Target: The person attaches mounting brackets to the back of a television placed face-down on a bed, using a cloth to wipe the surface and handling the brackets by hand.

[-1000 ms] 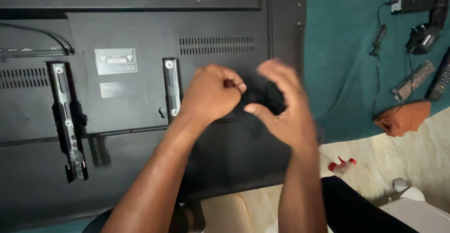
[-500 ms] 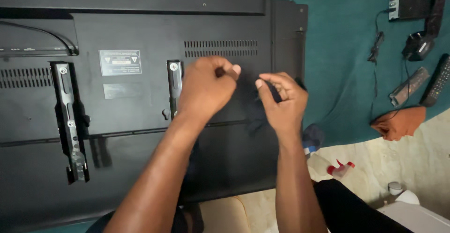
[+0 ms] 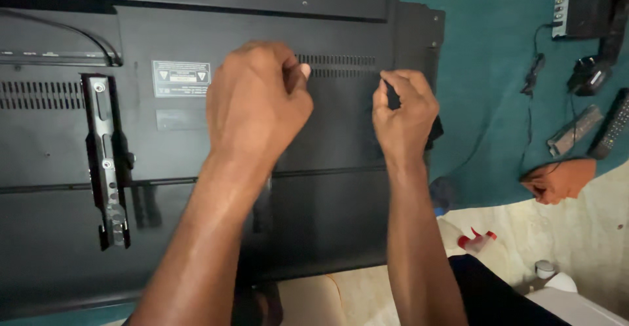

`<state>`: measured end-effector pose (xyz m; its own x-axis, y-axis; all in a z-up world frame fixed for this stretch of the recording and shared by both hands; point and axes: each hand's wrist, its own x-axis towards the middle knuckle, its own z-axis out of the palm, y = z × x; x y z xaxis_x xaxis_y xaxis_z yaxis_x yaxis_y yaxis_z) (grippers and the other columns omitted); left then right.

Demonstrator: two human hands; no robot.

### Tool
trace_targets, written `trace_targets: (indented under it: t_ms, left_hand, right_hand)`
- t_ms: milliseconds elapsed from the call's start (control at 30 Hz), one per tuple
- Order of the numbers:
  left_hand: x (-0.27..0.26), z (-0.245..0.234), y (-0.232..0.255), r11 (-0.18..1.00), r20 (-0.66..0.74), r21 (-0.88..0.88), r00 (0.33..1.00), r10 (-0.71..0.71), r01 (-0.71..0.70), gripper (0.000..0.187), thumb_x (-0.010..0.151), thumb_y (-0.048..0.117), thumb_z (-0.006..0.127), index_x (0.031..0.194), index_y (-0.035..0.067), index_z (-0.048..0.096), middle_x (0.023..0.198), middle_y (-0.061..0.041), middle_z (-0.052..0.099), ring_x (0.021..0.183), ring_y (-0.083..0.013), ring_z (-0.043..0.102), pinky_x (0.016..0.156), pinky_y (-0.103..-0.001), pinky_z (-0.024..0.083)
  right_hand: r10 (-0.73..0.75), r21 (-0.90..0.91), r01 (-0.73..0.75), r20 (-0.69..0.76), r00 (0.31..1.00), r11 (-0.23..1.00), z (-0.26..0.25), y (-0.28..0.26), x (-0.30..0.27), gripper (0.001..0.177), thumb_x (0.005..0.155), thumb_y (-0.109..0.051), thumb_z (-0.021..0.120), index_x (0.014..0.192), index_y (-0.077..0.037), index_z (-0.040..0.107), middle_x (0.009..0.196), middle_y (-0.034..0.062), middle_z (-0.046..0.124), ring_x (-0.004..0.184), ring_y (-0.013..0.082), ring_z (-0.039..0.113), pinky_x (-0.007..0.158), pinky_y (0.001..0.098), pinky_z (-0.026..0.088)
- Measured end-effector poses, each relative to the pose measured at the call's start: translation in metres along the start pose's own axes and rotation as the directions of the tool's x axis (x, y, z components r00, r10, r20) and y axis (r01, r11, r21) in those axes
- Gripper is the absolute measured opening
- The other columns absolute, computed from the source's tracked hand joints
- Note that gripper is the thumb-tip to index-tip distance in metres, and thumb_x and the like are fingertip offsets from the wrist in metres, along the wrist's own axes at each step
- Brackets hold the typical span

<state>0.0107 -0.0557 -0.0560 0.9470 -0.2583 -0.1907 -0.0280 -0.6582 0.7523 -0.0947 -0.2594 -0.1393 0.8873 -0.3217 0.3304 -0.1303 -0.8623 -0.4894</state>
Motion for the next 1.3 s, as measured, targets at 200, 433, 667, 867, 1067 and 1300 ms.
trace_targets:
  t_ms: [200,433,667,867,1067,1300]
  left_hand:
    - [-0.001,0.005,-0.002,0.995,-0.1,0.021,0.99,0.097,-0.095,0.011,0.081,0.012,0.079,0.076,0.003,0.074,0.084,-0.017,0.072,0.071,-0.0383,0.069,0.062,-0.049,0.053]
    - [-0.001,0.001,-0.001,0.998,-0.056,0.011,0.997,0.059,-0.058,0.015,0.082,0.013,0.078,0.074,0.002,0.072,0.083,-0.017,0.071,0.071,-0.0367,0.069,0.062,-0.048,0.053]
    - [-0.001,0.0,-0.002,0.996,-0.089,0.034,0.992,0.084,-0.081,0.015,0.08,0.012,0.079,0.071,0.002,0.073,0.081,-0.017,0.072,0.07,-0.0378,0.069,0.061,-0.049,0.053]
    - [-0.001,0.002,-0.003,0.998,-0.072,0.005,0.995,0.065,-0.065,0.011,0.082,0.012,0.079,0.078,0.002,0.075,0.081,-0.018,0.071,0.068,-0.0347,0.071,0.059,-0.046,0.055]
    - [-0.002,0.002,-0.002,0.994,-0.113,0.033,0.988,0.107,-0.104,0.013,0.082,0.012,0.08,0.077,0.001,0.075,0.08,-0.019,0.071,0.069,-0.0375,0.07,0.059,-0.047,0.054]
    - [-0.002,0.002,-0.002,0.994,-0.107,0.052,0.989,0.105,-0.1,0.013,0.082,0.012,0.079,0.077,0.001,0.074,0.081,-0.019,0.072,0.07,-0.038,0.07,0.059,-0.048,0.054]
  right_hand:
    - [0.046,-0.016,-0.045,0.069,0.997,0.999,0.004,0.003,0.005,0.019,0.085,0.007,0.078,0.103,0.0,0.078,0.102,0.0111,0.071,0.086,0.0244,0.071,0.066,0.0321,0.052]
    - [0.007,0.014,-0.008,0.052,0.999,1.0,0.004,0.003,0.001,0.017,0.087,0.004,0.079,0.103,0.001,0.077,0.103,0.0123,0.073,0.091,0.0215,0.072,0.079,0.0309,0.057]
    - [0.392,0.144,-0.391,0.026,0.92,0.909,0.012,-0.001,0.002,0.014,0.086,-0.002,0.079,0.098,-0.001,0.074,0.089,0.009,0.075,0.077,0.0142,0.073,0.068,0.0266,0.058]
    - [0.249,0.118,-0.241,-0.056,0.967,0.963,0.014,0.001,-0.002,0.012,0.087,0.001,0.078,0.098,0.001,0.076,0.096,0.0114,0.075,0.084,0.0178,0.075,0.075,0.0278,0.059]
    - [0.279,0.088,-0.276,-0.022,0.96,0.957,0.016,-0.001,-0.001,0.011,0.084,0.0,0.078,0.095,0.0,0.078,0.095,0.0111,0.075,0.083,0.0198,0.075,0.073,0.0298,0.059]
    - [0.19,0.053,-0.189,-0.008,0.982,0.981,0.016,0.002,-0.001,0.01,0.087,-0.001,0.078,0.097,0.0,0.079,0.096,0.0123,0.074,0.087,0.023,0.074,0.079,0.0317,0.058]
